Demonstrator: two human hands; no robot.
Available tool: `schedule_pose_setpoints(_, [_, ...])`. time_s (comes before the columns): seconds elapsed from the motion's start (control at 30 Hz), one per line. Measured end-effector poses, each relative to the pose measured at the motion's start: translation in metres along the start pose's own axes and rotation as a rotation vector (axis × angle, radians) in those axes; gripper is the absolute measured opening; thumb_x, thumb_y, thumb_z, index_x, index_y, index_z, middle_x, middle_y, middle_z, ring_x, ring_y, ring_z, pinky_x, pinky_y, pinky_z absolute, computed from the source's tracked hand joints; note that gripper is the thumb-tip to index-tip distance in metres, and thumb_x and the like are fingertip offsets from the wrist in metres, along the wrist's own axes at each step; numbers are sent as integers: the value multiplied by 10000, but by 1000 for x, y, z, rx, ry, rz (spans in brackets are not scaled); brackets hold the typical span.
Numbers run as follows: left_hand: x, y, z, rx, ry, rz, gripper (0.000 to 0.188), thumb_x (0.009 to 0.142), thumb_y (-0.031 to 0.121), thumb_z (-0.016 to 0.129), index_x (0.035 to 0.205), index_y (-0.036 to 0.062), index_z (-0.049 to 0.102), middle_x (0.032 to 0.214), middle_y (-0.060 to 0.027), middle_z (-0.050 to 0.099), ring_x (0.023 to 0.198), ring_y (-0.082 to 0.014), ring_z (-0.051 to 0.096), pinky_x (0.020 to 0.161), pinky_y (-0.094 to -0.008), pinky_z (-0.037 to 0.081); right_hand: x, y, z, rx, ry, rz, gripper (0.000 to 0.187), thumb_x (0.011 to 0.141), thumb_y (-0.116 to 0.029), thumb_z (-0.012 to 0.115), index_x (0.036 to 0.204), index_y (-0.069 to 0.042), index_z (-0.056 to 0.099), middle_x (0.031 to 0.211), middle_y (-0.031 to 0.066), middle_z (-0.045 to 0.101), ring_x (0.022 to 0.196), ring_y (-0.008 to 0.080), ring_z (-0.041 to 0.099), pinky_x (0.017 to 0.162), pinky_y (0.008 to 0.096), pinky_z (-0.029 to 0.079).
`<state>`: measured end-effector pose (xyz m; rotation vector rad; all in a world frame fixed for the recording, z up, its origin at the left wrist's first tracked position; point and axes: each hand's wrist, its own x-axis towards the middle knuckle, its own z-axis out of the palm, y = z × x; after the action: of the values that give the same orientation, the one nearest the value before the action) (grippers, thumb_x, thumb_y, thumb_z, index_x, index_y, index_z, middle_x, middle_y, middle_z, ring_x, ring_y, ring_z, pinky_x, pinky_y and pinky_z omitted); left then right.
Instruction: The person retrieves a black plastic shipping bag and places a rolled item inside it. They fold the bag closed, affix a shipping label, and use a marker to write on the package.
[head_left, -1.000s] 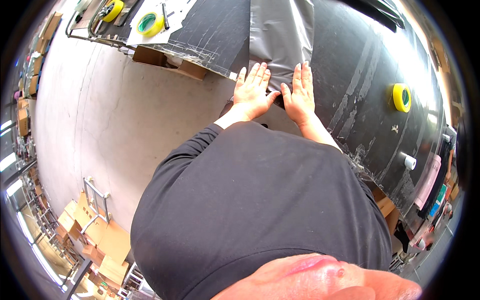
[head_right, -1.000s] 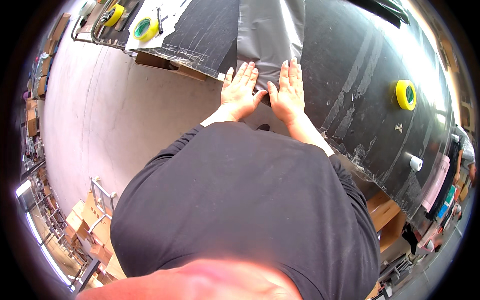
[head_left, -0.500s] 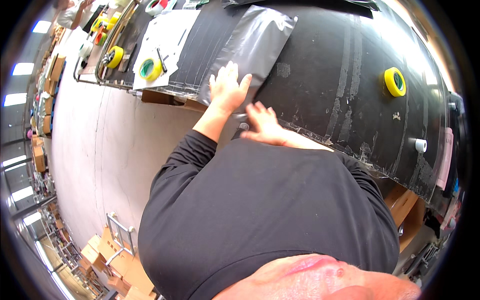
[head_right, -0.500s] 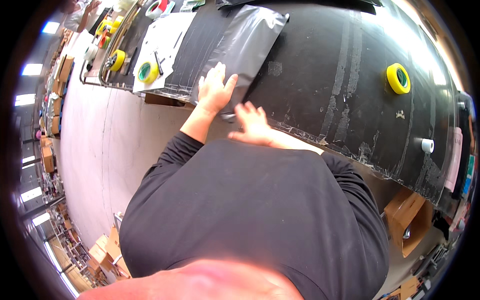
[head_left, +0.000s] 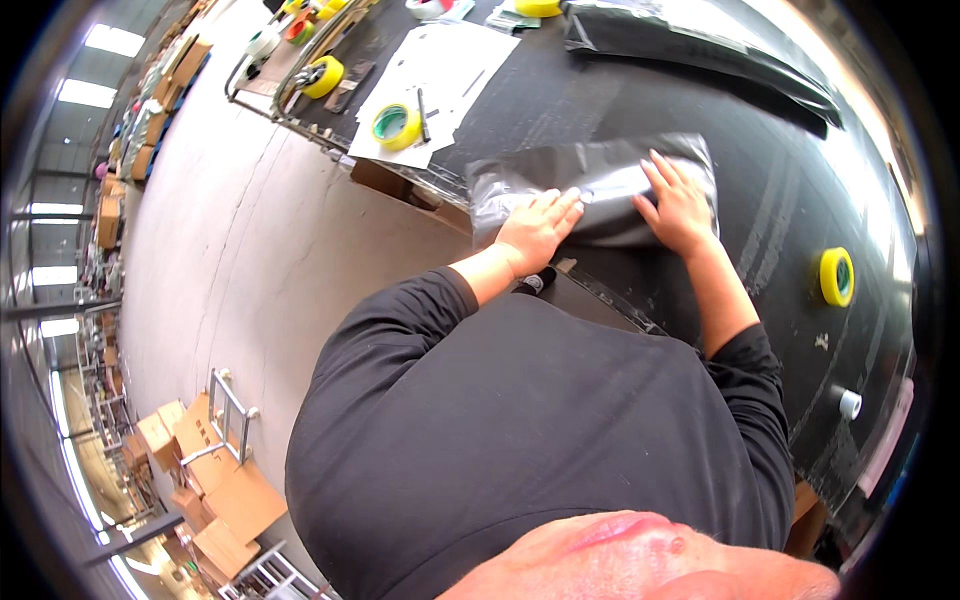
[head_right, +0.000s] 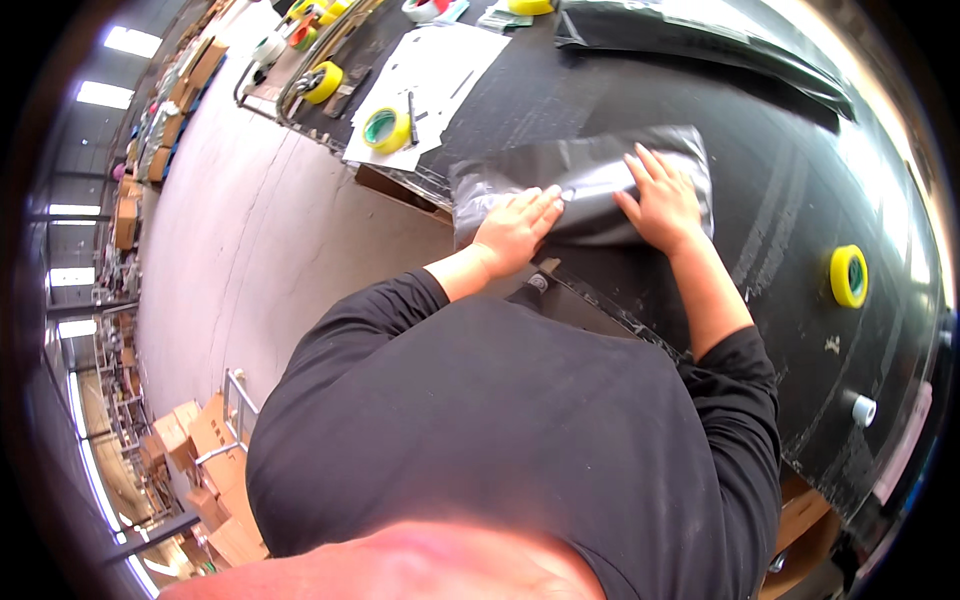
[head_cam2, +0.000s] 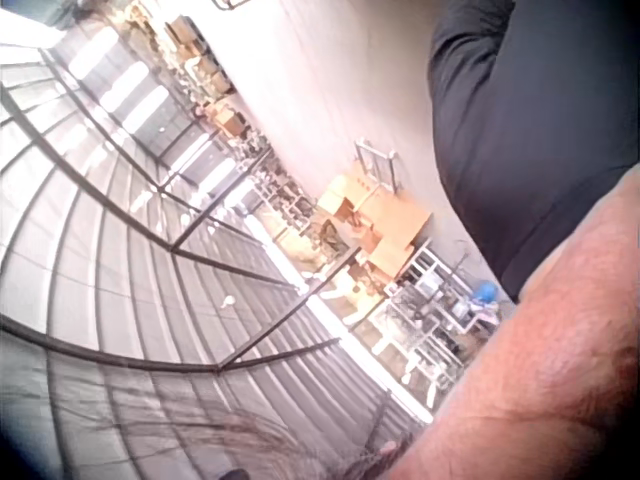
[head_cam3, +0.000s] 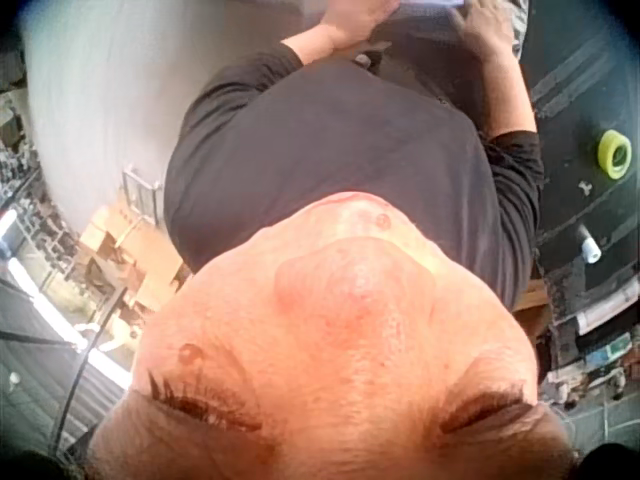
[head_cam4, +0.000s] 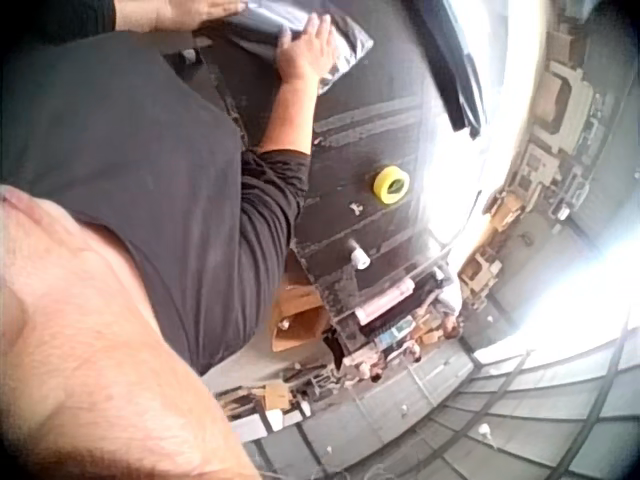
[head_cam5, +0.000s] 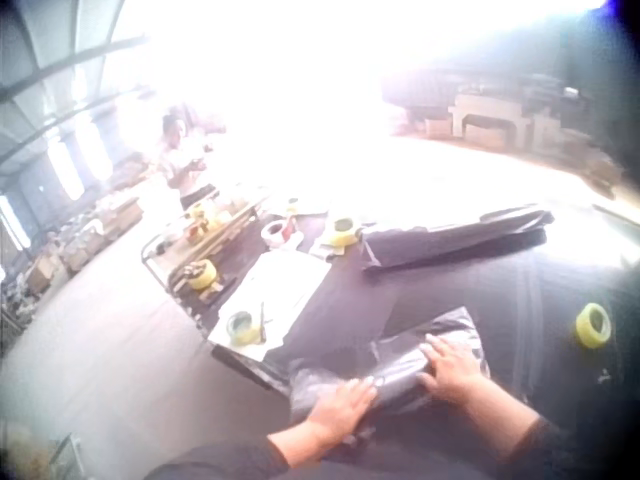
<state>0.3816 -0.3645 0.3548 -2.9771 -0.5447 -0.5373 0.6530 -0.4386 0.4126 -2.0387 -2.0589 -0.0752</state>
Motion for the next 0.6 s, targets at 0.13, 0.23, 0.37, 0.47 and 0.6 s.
schedule_pose_setpoints(0.13, [-24, -33, -50, -82, -158, -53, 709, 756, 445, 701, 1339, 76, 537, 1453, -86, 485, 1330, -280, 445, 1073, -473, 349, -35, -3, 2, 24, -194, 36, 725, 790, -474, 718, 1392, -126, 512, 1452, 91, 488, 1351, 282, 426, 1127, 441, 289])
schedule_pose_setpoints(0.23, [-42, -63, -44, -73, -118, -136, 695, 816, 602, 605, 1299, 103, 576, 1417, -93, 521, 1332, -295, 448, 1108, -489, 309, -53, -11, 6, 8, -119, 116, 805, 696, -445, 795, 1387, -146, 511, 1443, 74, 496, 1327, 274, 442, 1110, 440, 299])
schedule_pose_setpoints(0.37, [-27, -97, -14, -210, 38, -43, 687, 813, 634, 584, 1242, 97, 606, 1366, -101, 565, 1288, -306, 496, 1086, -477, 346, -58, -9, 21, -43, -63, 144, 829, 687, -454, 793, 1389, -130, 493, 1418, 77, 515, 1275, 286, 479, 1085, 451, 314])
schedule_pose_setpoints(0.47, [-4, -128, 4, -213, 68, 108, 845, 788, 669, 596, 1369, 64, 491, 1465, -113, 473, 1363, -309, 427, 1135, -472, 283, -61, -11, 28, -65, 5, 176, 897, 670, -418, 813, 1428, -112, 444, 1448, 84, 494, 1292, 299, 467, 1084, 461, 314])
schedule_pose_setpoints(0.6, [-3, -139, 4, -441, 71, -188, 1241, 675, 749, 678, 1531, 18, 156, 1559, -225, 269, 1462, -356, 235, 1181, -472, 203, -68, -17, 17, -171, 34, 308, 1013, 710, -463, 799, 1508, -79, 307, 1563, 130, 321, 1431, 326, 295, 1164, 467, 219])
